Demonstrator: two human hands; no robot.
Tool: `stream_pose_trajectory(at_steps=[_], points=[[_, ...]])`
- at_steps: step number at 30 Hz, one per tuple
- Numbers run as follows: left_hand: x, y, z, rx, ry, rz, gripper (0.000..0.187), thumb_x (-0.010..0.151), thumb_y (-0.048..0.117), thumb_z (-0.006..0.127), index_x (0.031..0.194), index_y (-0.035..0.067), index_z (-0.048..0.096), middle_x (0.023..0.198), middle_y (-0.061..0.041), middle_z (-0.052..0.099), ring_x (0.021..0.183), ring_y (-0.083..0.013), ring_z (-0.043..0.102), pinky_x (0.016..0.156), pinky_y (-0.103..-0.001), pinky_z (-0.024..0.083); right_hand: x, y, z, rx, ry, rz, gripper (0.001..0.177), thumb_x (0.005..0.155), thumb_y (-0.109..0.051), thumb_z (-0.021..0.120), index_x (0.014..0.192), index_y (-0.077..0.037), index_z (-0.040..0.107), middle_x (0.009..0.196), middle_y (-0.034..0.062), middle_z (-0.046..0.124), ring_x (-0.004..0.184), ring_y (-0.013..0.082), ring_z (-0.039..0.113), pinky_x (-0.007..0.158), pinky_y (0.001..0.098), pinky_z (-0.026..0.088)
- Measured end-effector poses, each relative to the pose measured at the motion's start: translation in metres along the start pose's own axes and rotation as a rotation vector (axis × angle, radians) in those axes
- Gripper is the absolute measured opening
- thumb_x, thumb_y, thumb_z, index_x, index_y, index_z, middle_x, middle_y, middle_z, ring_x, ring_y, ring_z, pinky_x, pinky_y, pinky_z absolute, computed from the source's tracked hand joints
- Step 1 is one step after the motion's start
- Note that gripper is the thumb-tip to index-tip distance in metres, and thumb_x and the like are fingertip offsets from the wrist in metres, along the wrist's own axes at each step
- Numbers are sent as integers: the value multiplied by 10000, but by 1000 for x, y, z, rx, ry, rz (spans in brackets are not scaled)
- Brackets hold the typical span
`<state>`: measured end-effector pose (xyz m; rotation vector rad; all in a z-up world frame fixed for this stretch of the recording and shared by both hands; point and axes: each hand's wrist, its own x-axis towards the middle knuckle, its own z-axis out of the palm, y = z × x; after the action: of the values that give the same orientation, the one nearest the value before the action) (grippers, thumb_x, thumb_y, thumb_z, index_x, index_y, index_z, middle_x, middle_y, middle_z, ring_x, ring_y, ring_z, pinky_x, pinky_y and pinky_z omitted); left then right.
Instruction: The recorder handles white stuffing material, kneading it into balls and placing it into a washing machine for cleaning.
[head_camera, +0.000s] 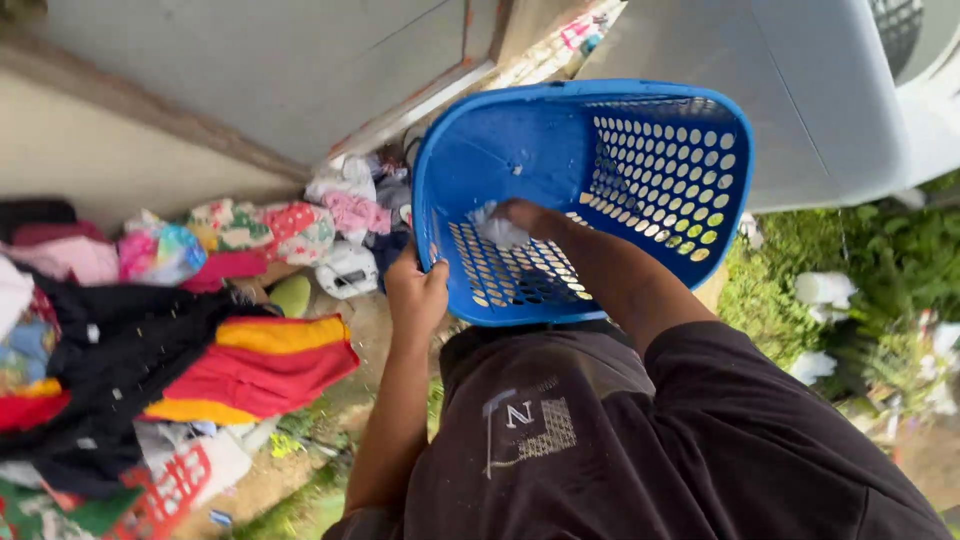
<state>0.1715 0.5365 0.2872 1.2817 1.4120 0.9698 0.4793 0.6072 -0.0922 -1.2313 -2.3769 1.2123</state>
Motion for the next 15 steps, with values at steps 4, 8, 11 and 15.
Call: stream_pose_trajectory(at_steps=[4,8,11,15], points=[[-1,24,4,40,141,-25,457,833,31,593,1286,28,649,1011,-136,754,888,-195,740,813,-335,552,22,-100,-103,1606,-237,650,532,952,-481,599,1249,-51,702,1148,178,713,1027,367,683,945,588,543],[-10,21,14,56,258,-143,410,862,52,617,1268,57,674,974,-140,766,845,-230,744,786,-348,560,36,-179,-167,1735,-382,608,718,815,-641,611,1204,-44,695,1065,230,715,967,438,721,853,625,576],[-12,31,23,52,335,-147,453,851,52,616,1301,77,664,985,-139,774,854,-231,751,781,-351,563,52,-173,-174,1700,-382,599,699,775,-599,691,1203,-47,669,1074,215,734,973,426,732,818,589,607],[-14,43,39,91,412,-95,515,851,44,629,1364,87,639,1064,-134,777,960,-202,755,806,-341,570,77,-101,-147,1328,-328,666,494,887,-296,828,1274,-48,647,1078,144,735,904,296,714,592,383,527]])
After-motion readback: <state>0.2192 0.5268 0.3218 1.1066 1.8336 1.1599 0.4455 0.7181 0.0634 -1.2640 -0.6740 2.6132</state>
